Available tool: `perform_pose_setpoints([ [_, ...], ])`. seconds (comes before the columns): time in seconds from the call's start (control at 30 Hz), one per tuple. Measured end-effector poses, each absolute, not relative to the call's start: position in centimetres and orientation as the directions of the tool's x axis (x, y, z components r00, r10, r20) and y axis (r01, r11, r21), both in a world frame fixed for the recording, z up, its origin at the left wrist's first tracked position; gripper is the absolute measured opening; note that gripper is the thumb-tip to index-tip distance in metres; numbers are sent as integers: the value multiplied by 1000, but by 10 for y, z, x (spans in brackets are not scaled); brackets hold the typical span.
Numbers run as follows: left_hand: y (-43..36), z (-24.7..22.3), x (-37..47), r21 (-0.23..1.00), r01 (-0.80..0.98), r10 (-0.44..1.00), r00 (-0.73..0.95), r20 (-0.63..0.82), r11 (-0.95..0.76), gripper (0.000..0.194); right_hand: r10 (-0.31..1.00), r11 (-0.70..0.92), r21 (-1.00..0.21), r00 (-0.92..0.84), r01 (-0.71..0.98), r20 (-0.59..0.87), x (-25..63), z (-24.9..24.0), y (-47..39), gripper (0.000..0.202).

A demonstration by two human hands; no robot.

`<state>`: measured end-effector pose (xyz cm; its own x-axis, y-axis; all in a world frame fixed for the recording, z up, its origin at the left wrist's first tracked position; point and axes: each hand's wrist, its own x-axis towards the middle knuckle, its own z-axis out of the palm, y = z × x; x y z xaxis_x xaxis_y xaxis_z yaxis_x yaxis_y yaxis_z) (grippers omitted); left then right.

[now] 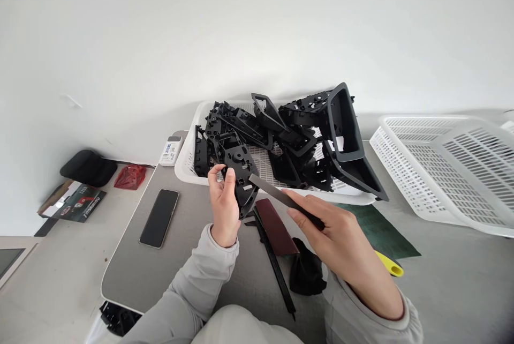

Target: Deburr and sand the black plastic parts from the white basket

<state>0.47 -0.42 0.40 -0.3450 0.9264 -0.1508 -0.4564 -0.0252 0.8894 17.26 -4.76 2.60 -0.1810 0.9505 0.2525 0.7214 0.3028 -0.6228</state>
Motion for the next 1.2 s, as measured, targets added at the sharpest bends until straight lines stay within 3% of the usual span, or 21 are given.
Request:
perform_pose_setpoints([
  [0.47,-5,1,4,931,-359,925,-372,-74,-69,44,942,327,-690,-279,646,186,171,26,-48,34],
  [0.67,-5,0,5,918,-386,931,-359,-64,-86,44,964,264,-706,-182,657,191,174,26,-44,36],
  [0.83,-5,0,7,937,-312,931,-364,34,-156,42,945,286,-771,-300,569,129,172,30,-47,35],
  [1.0,-7,0,6,949,-239,919,-381,104,-207,40,970,213,-789,-222,577,100,174,31,-46,39],
  [1.2,-7,-4,6,944,-232,928,-345,143,-232,34,956,224,-829,-282,513,84,175,34,-44,39],
])
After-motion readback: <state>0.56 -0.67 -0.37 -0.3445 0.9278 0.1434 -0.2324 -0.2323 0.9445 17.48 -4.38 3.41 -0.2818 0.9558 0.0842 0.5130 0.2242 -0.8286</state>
